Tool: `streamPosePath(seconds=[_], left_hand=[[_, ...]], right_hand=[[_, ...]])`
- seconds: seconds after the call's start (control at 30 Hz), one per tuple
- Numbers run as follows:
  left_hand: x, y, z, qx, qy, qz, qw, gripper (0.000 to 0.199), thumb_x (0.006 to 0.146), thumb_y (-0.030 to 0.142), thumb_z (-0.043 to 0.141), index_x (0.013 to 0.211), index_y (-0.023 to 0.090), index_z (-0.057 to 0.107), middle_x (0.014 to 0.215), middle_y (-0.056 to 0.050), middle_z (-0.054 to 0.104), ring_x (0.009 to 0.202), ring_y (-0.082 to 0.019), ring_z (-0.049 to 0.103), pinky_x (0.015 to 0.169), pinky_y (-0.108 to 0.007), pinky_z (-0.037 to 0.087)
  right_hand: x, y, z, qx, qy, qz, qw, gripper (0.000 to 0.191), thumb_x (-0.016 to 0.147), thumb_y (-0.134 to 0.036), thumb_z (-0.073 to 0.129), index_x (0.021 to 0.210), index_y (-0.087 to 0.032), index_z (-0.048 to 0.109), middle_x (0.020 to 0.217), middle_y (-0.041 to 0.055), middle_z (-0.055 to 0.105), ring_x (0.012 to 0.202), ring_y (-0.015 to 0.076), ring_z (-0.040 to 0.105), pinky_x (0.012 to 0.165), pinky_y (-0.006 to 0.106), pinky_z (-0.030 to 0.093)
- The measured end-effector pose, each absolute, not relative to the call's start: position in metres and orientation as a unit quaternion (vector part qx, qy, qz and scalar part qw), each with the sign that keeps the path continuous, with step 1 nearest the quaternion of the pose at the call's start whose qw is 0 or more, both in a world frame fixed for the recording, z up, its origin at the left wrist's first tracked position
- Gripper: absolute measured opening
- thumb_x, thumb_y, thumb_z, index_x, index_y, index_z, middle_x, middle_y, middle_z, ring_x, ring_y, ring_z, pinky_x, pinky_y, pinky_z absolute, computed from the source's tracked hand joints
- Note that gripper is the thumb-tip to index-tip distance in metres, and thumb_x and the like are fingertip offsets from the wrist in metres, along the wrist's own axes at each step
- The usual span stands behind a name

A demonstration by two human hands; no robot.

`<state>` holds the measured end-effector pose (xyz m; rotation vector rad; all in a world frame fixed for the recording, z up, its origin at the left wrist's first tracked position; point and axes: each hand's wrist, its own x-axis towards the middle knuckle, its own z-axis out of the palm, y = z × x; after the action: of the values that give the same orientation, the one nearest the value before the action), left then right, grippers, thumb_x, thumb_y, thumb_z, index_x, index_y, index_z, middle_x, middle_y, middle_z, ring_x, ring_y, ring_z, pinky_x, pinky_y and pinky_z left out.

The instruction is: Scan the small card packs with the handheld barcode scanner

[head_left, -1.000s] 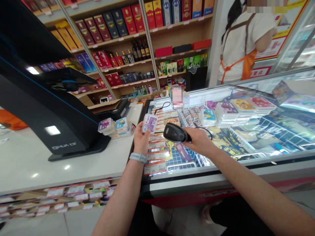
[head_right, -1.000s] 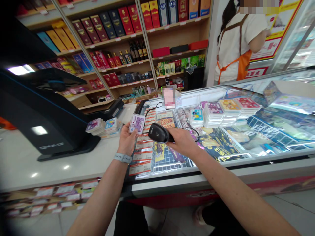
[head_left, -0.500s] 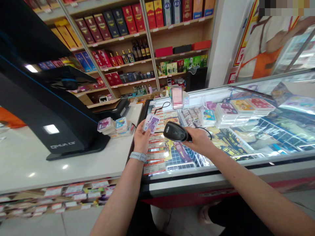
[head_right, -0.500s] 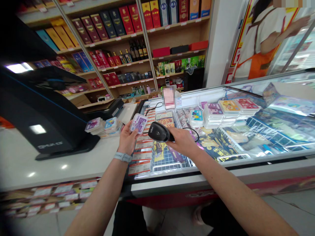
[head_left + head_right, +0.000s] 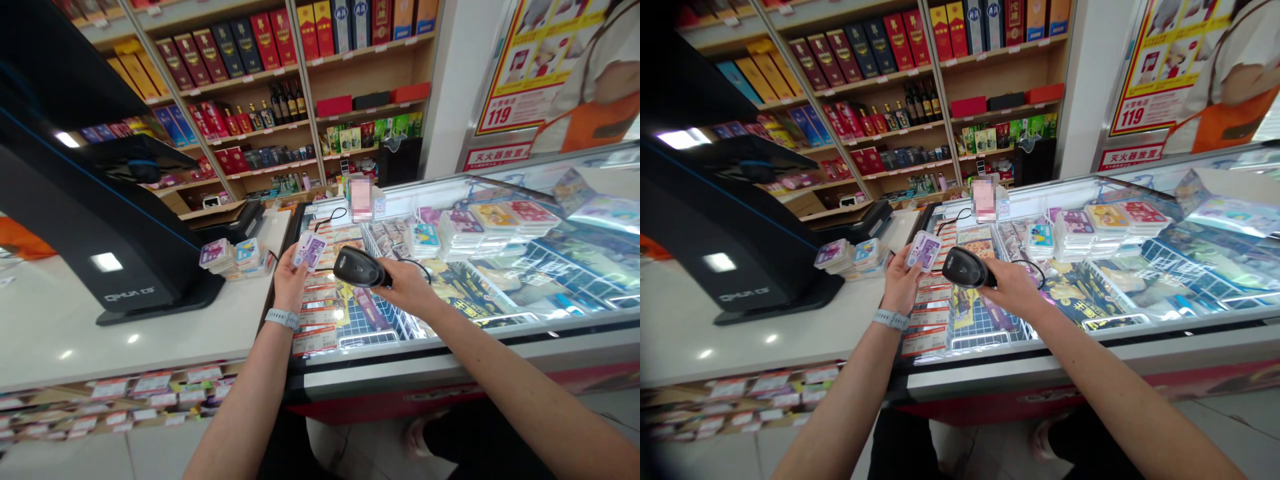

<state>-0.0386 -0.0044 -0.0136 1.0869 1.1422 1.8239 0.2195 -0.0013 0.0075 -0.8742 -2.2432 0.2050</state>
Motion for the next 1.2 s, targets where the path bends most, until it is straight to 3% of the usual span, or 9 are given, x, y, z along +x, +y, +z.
streamPosePath(seconds=[1.2], left_hand=[[-0.044,0.0008,-0.0194,0.417,0.461,0.712,0.327,0.058,0.072,0.023,0.07,0.126,0.021,0.052,0.12,-0.009,0.063,0.098,-0.018,0.065,0.08,-0.027,0.056]], right_hand=[[0.219,-0.0012,0.0068,-0.354,-0.868,0.069,0.343,0.02,0.079,-0.027,0.062,0.097,-0.019,0.056,0.08,0.0031,0.064,0.07,0.0181,0.059,0.061,0.025,0.036]])
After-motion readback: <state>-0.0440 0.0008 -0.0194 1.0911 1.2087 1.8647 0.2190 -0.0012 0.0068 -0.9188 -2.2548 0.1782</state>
